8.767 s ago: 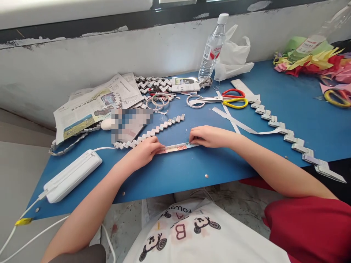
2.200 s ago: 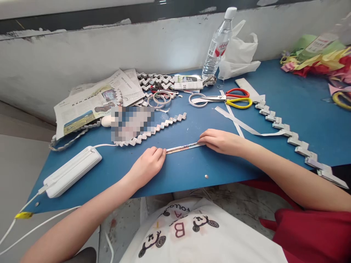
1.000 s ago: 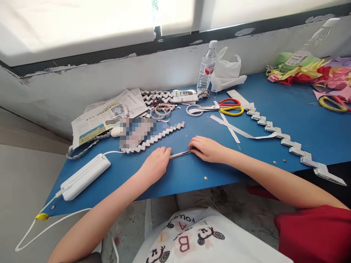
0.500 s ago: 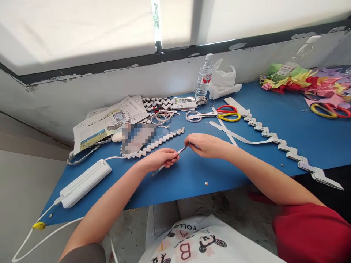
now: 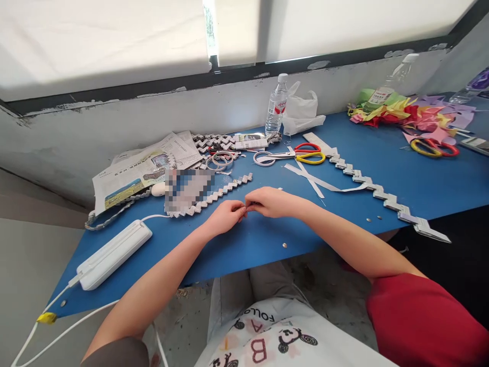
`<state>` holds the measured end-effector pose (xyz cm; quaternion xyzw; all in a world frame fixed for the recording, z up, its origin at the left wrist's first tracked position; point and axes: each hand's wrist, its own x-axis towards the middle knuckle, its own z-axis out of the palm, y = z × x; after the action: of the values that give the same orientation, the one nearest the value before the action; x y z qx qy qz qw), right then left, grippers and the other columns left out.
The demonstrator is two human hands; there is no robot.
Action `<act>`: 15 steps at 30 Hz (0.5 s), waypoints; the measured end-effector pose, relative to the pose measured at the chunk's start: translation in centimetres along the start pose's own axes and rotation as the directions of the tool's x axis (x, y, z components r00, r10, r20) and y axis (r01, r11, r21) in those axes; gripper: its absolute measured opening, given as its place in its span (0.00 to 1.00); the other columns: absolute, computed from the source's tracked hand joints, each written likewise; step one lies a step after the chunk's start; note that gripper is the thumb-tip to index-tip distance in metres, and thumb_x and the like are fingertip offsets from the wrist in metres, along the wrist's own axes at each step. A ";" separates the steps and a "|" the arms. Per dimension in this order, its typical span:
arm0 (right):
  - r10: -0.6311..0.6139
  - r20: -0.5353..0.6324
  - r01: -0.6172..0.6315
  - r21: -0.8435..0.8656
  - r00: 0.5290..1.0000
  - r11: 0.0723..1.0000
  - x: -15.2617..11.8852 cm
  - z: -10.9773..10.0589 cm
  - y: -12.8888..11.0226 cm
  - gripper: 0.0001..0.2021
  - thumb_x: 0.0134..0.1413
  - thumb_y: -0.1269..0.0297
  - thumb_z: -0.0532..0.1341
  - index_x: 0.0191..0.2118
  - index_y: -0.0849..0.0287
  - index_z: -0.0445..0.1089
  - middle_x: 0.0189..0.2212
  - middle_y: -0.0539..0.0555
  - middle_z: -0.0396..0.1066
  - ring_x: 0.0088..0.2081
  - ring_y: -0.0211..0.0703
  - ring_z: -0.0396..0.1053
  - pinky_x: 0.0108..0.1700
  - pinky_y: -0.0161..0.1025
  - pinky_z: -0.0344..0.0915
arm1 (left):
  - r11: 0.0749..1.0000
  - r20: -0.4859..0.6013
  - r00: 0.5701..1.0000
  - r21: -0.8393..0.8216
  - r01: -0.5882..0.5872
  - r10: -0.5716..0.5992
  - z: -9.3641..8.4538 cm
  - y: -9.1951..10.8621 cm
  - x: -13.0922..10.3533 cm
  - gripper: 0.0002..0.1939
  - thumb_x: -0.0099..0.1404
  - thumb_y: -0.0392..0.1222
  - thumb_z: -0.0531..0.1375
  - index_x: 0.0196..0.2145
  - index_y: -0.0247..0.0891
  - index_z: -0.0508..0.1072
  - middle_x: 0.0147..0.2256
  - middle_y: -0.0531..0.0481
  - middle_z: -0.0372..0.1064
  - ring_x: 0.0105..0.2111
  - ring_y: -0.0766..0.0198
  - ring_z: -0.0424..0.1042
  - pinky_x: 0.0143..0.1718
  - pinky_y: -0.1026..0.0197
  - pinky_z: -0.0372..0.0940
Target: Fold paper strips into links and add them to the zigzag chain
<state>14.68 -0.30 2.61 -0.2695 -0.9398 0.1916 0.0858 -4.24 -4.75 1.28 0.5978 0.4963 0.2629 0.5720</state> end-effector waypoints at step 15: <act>0.279 -0.562 -0.260 0.117 0.779 0.959 0.3 1.8 2.0 0.12 0.61 0.67 0.52 0.41 0.61 0.72 0.39 0.59 0.75 0.40 0.46 0.70 0.44 0.41 0.65 | 0.813 -0.035 0.999 -0.582 -0.001 -0.024 -1.6 0.8 0.4 0.11 0.67 0.48 0.56 0.35 0.37 0.68 0.20 0.61 0.46 0.14 0.76 0.41 0.15 0.73 0.41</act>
<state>14.88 0.82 0.15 -0.4446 -0.8188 0.1274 0.3402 -5.28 -3.55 2.30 0.3859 0.4074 0.4108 0.7186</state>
